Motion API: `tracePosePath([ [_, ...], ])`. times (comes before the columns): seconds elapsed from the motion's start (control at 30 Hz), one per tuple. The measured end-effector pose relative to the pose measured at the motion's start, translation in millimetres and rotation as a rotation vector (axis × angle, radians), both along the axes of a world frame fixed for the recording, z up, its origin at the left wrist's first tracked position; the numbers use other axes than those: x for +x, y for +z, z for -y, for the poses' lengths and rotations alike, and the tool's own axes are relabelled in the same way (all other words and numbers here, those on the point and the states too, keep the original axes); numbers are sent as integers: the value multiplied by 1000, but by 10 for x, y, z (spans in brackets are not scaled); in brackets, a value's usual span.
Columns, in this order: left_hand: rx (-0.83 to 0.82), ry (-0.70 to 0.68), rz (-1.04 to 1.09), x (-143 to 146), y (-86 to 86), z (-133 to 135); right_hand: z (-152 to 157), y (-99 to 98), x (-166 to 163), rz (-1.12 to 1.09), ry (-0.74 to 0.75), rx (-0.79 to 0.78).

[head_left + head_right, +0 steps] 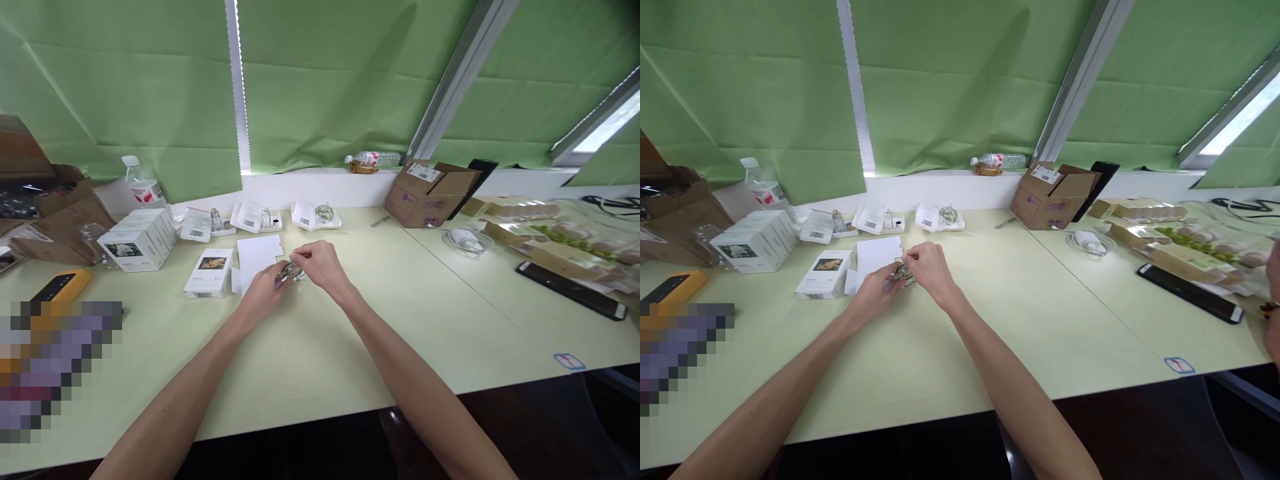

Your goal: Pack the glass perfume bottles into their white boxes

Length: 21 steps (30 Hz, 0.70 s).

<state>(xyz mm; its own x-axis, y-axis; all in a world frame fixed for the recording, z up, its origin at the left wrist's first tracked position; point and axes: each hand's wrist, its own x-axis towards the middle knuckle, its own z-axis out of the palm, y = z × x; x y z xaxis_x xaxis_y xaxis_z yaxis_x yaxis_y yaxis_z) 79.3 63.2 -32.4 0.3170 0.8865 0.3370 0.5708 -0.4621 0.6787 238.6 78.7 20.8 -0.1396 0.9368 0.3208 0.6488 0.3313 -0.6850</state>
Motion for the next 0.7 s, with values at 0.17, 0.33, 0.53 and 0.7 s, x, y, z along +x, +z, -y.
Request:
tracePosePath([
  [0.17,-8,-7,-5,-4,-9,-8,17,33,-8,73,26,64],
  [0.33,-16,-2,-10,-6,-17,-13,15,44,-19,144,27,110],
  [0.53,-25,-4,3,-3,-21,-10,-1,42,-11,96,12,75],
  [0.7,-30,19,7,12,-4,8,3,51,4,23,9,13],
])
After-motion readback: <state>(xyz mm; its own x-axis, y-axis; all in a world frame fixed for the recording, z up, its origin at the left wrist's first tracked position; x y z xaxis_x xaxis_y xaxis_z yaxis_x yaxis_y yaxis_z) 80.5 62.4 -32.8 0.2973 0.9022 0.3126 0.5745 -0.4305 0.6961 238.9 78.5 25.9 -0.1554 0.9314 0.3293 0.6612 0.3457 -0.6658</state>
